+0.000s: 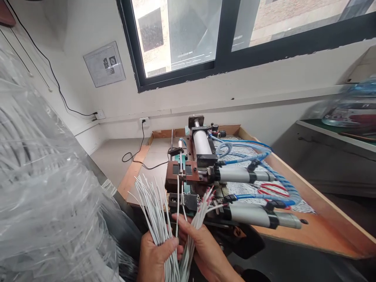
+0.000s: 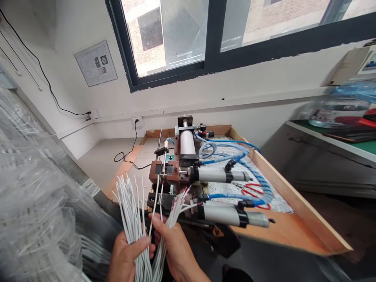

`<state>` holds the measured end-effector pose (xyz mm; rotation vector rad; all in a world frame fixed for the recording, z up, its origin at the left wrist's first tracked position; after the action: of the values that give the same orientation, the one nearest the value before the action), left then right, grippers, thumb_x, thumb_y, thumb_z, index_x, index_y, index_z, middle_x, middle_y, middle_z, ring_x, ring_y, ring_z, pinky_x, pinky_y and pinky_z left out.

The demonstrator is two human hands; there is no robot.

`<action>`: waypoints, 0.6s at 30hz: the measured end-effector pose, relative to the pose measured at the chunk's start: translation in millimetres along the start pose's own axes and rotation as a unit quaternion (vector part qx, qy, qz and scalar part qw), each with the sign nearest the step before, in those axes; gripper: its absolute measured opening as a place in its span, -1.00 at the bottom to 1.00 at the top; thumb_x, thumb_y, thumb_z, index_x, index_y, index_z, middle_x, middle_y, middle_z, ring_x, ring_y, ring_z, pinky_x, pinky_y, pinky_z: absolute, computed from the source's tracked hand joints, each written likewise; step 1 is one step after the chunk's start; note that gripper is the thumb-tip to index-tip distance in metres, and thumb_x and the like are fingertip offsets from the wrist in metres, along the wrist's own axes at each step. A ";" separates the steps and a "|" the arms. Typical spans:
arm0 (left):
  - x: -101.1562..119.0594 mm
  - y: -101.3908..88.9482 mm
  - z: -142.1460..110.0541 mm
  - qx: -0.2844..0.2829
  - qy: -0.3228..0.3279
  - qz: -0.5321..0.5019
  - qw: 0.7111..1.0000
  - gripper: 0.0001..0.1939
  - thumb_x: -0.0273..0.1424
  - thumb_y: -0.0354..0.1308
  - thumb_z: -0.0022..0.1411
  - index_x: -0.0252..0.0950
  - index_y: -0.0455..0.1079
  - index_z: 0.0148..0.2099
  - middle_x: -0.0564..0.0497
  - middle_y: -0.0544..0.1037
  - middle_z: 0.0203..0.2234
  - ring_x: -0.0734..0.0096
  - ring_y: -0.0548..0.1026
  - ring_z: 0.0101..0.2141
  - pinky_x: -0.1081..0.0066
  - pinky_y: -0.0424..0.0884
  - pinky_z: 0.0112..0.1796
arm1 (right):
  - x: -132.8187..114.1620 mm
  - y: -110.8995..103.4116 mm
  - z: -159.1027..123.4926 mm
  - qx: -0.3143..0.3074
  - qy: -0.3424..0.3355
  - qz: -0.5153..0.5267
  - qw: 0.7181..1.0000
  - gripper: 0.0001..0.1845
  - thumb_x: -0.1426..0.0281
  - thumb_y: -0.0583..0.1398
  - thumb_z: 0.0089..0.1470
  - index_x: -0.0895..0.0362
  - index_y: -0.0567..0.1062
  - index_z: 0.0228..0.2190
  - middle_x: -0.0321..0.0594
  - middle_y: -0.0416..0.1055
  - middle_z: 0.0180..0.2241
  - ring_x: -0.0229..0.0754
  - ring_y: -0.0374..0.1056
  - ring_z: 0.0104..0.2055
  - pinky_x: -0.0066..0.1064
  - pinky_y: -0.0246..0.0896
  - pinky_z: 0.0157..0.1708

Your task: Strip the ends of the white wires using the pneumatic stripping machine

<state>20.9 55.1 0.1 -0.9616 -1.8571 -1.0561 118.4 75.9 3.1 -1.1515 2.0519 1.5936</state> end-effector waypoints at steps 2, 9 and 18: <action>-1.4 0.5 0.1 -0.015 0.001 0.009 1.000 -0.79 -0.43 0.32 -0.37 -0.38 0.43 -0.55 0.06 0.46 -0.81 0.45 0.39 -0.72 0.47 0.31 -0.65 | 0.8 0.4 -3.2 0.007 -0.019 -0.017 1.000 -0.74 0.23 0.26 -0.24 0.17 0.41 -0.56 -0.46 0.13 -0.76 -0.35 0.07 -0.74 -0.49 0.01 -0.76; -3.4 -6.0 2.1 0.001 -0.017 -0.029 0.999 -0.77 -0.43 0.30 -0.31 -0.36 0.41 -0.48 0.06 0.50 -0.76 0.39 0.44 -0.66 0.40 0.36 -0.57 | 4.7 -21.6 -11.8 0.116 -0.086 -0.070 0.987 -0.71 0.24 0.30 -0.33 0.23 0.44 -0.66 -0.38 0.20 -0.79 -0.35 0.07 -0.69 -0.50 -0.02 -0.65; 0.7 -4.9 -3.5 0.043 -0.012 -0.004 0.999 -0.75 -0.41 0.32 -0.36 -0.36 0.41 -0.51 0.08 0.47 -0.78 0.38 0.42 -0.71 0.41 0.35 -0.64 | -2.9 -14.4 -9.9 0.099 -0.056 -0.025 0.993 -0.79 0.30 0.27 -0.28 0.19 0.42 -0.65 -0.41 0.20 -0.74 -0.33 0.09 -0.67 -0.49 0.03 -0.65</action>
<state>17.2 50.3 0.4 -0.9210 -1.9114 -0.9659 133.1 67.1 -1.4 -1.0123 2.0390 1.3648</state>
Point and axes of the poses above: each hand's wrist, its own z-axis towards the middle knuckle, its own y-axis out of the palm, x = y × z, the point moved 5 cm from there along z, towards the middle knuckle
